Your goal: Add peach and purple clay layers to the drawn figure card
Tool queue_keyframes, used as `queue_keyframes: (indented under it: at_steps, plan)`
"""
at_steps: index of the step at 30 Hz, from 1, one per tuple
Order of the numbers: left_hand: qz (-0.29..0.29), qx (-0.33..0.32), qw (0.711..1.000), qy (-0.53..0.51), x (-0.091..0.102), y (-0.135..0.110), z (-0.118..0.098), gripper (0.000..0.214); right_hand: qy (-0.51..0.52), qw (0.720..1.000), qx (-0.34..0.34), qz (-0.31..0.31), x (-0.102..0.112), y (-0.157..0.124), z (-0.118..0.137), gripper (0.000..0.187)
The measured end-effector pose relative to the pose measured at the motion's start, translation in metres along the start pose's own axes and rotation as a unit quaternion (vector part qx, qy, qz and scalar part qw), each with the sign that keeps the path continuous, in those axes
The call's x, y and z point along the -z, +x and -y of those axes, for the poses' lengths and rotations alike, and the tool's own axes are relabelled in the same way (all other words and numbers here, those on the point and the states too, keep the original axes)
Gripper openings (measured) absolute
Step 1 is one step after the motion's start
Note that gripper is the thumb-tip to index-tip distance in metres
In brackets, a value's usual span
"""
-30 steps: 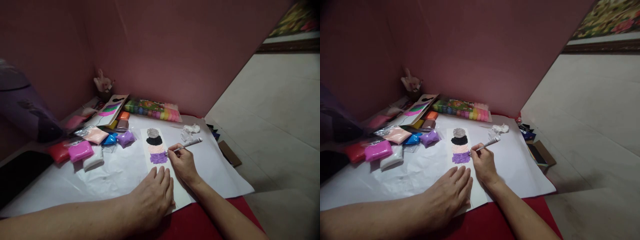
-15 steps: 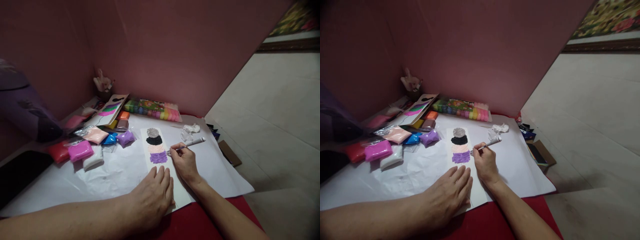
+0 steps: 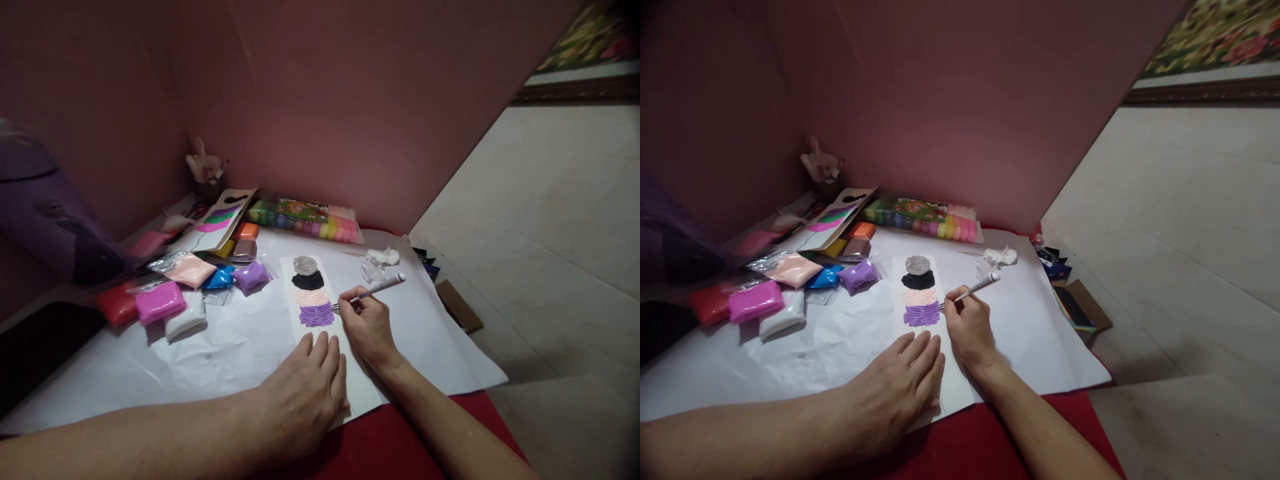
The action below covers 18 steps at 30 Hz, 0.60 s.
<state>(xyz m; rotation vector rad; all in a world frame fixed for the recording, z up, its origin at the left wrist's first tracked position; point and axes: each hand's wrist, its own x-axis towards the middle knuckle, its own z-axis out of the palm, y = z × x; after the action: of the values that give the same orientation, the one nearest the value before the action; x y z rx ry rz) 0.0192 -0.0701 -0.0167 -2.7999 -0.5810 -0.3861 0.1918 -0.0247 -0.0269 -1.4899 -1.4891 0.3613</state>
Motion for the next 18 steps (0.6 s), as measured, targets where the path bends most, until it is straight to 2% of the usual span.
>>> queue_keyframes:
  at_steps: [6,18]
  plan:
    - [-0.004,0.001,1.0,0.0,0.0003,0.0003,0.0001,0.047,0.013,1.0,-0.001,-0.019,0.001,0.0,0.0007,0.01]
    - [-0.005,-0.006,1.0,0.0,-0.0012,-0.0008,0.0005,0.047,0.104,0.995,0.009,0.003,0.0041,-0.0067,0.0073,0.016]
